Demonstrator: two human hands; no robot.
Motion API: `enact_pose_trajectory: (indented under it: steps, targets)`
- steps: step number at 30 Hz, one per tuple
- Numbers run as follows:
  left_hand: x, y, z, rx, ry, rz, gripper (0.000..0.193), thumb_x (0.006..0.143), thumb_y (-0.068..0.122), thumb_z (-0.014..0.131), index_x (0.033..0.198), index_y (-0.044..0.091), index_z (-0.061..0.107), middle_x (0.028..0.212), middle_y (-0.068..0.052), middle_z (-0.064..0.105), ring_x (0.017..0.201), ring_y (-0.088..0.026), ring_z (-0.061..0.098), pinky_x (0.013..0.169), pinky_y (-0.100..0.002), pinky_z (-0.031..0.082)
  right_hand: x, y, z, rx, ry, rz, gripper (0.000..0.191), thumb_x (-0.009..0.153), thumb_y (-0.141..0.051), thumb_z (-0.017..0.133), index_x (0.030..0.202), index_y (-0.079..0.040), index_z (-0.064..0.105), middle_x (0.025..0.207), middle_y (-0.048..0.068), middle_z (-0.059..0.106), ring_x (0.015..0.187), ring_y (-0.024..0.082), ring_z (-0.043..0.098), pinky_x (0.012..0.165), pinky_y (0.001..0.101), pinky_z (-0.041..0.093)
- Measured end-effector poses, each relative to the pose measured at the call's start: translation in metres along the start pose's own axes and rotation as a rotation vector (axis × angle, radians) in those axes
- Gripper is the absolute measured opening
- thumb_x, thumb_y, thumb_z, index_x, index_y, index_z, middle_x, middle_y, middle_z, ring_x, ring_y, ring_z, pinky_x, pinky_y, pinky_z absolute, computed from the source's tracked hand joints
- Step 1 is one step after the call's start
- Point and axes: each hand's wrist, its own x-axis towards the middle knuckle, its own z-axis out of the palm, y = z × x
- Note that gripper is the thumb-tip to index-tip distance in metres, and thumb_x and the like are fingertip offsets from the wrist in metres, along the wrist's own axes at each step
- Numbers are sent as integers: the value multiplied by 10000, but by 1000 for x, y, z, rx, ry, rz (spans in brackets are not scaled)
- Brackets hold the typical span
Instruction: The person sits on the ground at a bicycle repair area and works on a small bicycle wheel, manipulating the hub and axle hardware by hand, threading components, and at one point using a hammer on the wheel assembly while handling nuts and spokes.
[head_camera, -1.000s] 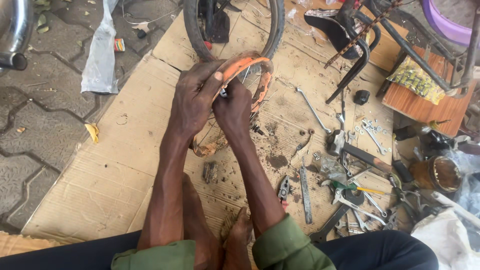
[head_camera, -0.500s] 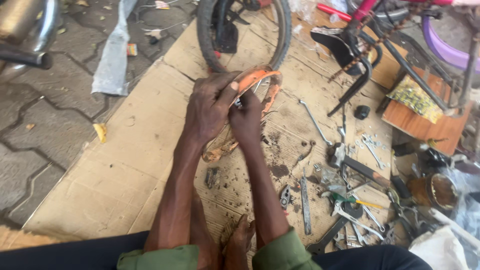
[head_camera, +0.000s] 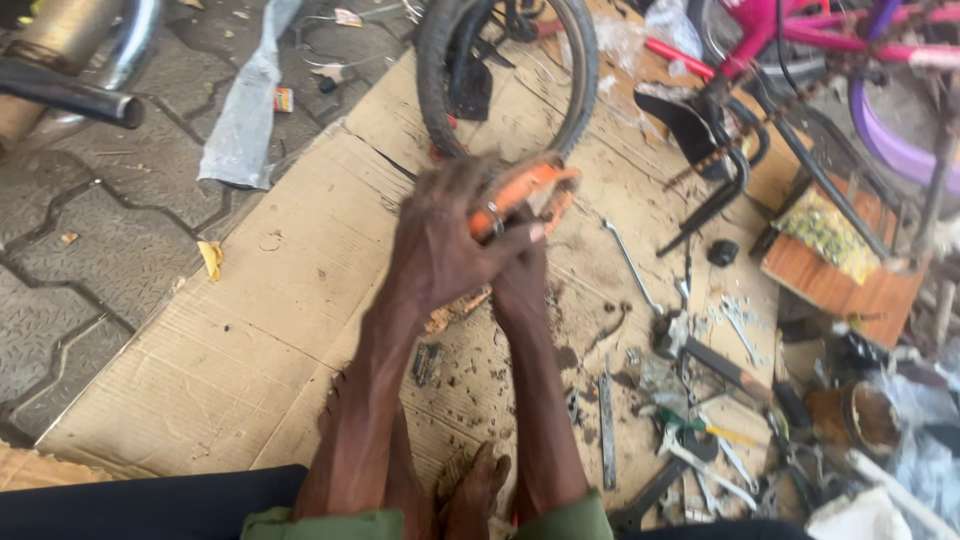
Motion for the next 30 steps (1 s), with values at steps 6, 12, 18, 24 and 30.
enact_pose_trajectory:
  steps: [6, 12, 18, 24, 30]
  targets:
    - [-6, 4, 16, 57, -44, -108, 783, 793, 517, 822, 1404, 105, 557, 1367, -134, 615, 1243, -373, 558, 1028, -584, 424, -28, 1, -22, 654, -107, -107, 169, 1077, 110, 546, 1178, -23, 569, 1235, 150, 648, 1108, 219, 667, 965, 369, 622]
    - [-7, 14, 28, 75, -4, -85, 882, 768, 536, 827, 1447, 75, 505, 1401, -145, 598, 1263, -369, 528, 1017, -576, 428, -4, 19, -24, -258, 142, -251, 345, 949, -5, 645, 1277, -34, 542, 1146, 119, 673, 1021, 175, 696, 855, 335, 639]
    - [-10, 25, 31, 77, -2, -86, 894, 763, 584, 823, 1415, 50, 525, 1329, -163, 617, 1223, -362, 538, 1005, -582, 417, -20, 21, -39, 102, 135, 77, 289, 1085, -171, 426, 1343, -82, 521, 1285, 79, 653, 1132, 164, 649, 974, 344, 568]
    - [-13, 31, 36, 98, 34, -94, 847, 800, 627, 794, 1373, 47, 563, 1304, -148, 643, 1216, -356, 560, 1004, -557, 437, -34, 37, -58, 624, -41, -122, 196, 1174, 5, 590, 1334, 51, 486, 1321, 180, 601, 1180, 252, 616, 1027, 400, 547]
    - [-18, 36, 49, 152, 50, -56, 858, 804, 628, 797, 1375, 29, 568, 1303, -195, 626, 1195, -421, 523, 937, -646, 403, -10, 51, -49, 696, 20, 21, 491, 1002, -375, 524, 1373, -55, 495, 1321, 117, 642, 1164, 248, 664, 999, 362, 578]
